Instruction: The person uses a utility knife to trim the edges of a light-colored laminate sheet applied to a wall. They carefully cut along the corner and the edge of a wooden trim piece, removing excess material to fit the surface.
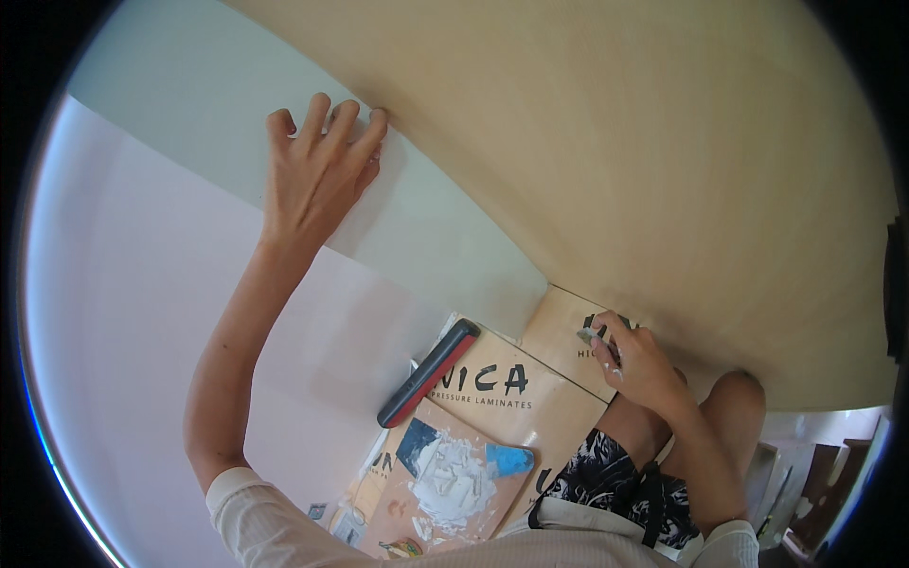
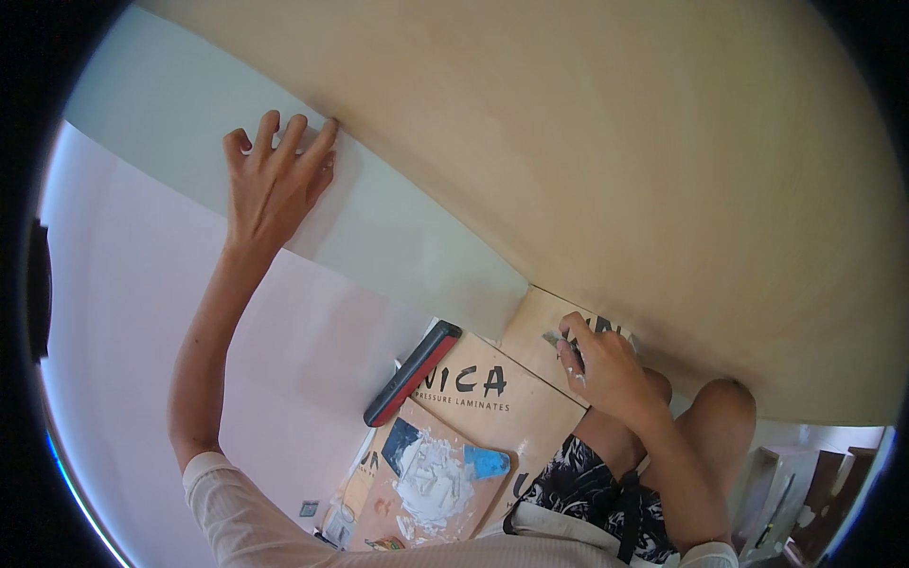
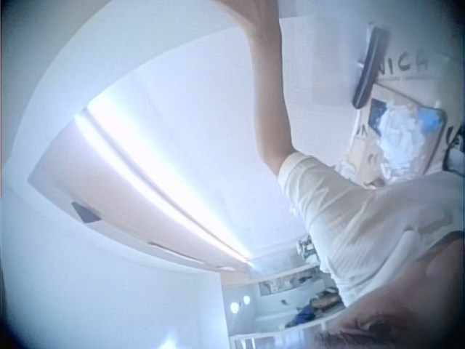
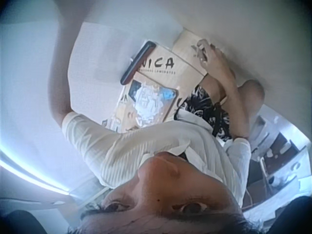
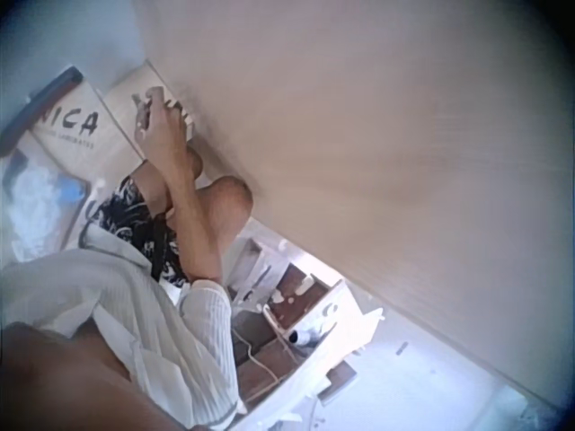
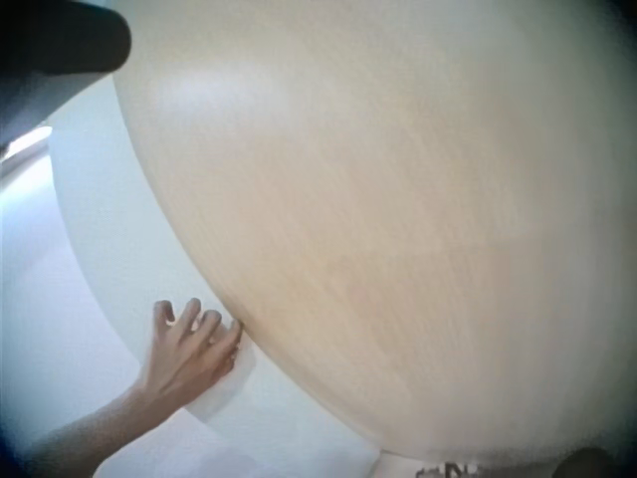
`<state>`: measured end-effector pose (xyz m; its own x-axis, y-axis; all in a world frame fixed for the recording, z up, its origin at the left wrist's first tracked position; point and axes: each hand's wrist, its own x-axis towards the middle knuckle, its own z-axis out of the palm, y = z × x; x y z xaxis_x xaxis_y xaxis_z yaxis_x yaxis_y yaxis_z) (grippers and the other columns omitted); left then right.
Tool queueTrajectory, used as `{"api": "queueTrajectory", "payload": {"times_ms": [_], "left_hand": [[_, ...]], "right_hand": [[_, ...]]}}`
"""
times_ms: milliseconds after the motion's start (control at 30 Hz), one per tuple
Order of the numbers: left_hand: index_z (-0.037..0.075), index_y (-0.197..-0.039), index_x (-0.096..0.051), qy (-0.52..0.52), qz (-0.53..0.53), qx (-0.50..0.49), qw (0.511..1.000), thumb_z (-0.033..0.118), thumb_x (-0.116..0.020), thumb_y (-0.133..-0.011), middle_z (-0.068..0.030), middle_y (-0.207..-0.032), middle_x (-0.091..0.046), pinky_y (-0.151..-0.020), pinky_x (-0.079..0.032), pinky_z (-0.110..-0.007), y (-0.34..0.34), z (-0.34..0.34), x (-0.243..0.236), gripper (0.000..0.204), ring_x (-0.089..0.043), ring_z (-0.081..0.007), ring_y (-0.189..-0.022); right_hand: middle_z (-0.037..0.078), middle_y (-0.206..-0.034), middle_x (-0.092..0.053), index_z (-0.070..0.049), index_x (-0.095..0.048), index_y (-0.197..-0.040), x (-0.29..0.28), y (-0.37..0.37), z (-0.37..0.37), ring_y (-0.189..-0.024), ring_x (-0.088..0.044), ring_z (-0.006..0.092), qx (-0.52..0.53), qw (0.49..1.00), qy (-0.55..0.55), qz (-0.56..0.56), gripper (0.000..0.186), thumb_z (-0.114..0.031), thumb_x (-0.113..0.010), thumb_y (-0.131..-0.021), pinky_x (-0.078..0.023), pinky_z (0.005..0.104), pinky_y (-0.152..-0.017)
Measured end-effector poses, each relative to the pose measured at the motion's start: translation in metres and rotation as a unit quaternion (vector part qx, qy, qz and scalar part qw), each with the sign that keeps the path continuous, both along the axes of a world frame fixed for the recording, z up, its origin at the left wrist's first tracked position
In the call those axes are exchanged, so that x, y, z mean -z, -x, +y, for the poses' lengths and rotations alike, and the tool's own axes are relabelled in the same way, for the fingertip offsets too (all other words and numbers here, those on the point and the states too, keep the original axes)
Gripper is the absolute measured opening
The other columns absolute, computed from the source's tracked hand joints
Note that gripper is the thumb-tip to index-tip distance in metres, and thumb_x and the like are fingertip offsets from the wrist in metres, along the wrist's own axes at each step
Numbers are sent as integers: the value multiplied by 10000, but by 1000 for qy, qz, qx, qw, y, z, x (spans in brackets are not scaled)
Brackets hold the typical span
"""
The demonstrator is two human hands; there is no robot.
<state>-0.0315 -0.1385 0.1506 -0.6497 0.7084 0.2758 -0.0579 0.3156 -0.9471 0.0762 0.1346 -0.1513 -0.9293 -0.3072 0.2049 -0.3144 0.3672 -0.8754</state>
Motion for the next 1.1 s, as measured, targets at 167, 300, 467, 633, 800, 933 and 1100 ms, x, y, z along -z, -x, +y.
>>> {"api": "queueTrajectory", "payload": {"times_ms": [167, 300, 467, 633, 800, 933, 1100], "left_hand": [[300, -1312, -617, -30, -9, 0, 1000, 332, -710, -944, 31, -1143, -612, -905, -389, -476, -4, -2, -3, 382, -514, -207, -1172], [288, -1299, -627, -43, -19, 3, 999, 308, -698, -945, 28, -1149, -605, -914, -390, -487, -5, -2, -1, 363, -514, -218, -1172], [275, -1288, -635, -45, -13, -9, 999, 294, -691, -943, 24, -1154, -599, -912, -389, -491, -6, -4, -1, 350, -521, -227, -1171], [224, -1276, -647, -66, -12, 14, 998, 260, -685, -931, 22, -1169, -607, -916, -382, -481, -11, -6, -1, 350, -521, -229, -1156], [193, -1346, -652, -88, 1, 23, 996, 260, -664, -942, -4, -1230, -617, -949, -377, -489, -11, -8, 4, 410, -525, -242, -1173], [196, -1359, -647, -76, -13, 21, 997, 258, -659, -933, -21, -1211, -612, -943, -378, -486, -10, -6, 2, 431, -523, -240, -1170], [200, -1339, -638, -79, -38, -5, 996, 242, -657, -915, -30, -1180, -594, -934, -379, -488, -8, -2, -4, 426, -520, -247, -1158]], "right_hand": [[182, -661, -638, -60, -518, -1131, -2, 0, 3, -618, -643, 392, 4, 1000, -3, -11, 208, -114, -635, -968, -486, 503, -618], [186, -661, -640, -53, -526, -1138, -1, 0, 3, -627, -647, 391, 7, 1000, -3, 7, 217, -103, -638, -959, -486, 500, -618], [190, -666, -641, -46, -536, -1138, 0, 0, 3, -643, -656, 388, 2, 1000, -4, -3, 230, -91, -650, -943, -489, 496, -620], [184, -637, -615, -46, -534, -1153, 1, 0, 3, -584, -624, 391, 11, 999, 7, 36, 240, -71, -649, -944, -470, 481, -566], [182, -623, -611, -53, -545, -1154, 3, 0, 1, -574, -622, 391, 21, 999, -10, 47, 237, -72, -648, -942, -474, 485, -561], [177, -628, -589, -48, -554, -1150, 7, 0, 1, -513, -566, 365, 20, 999, 1, 49, 249, -12, -655, -925, -445, 452, -539], [182, -630, -582, -50, -557, -1144, 10, 0, 0, -520, -563, 359, 23, 999, -15, 43, 251, -12, -662, -918, -444, 446, -544]]}}
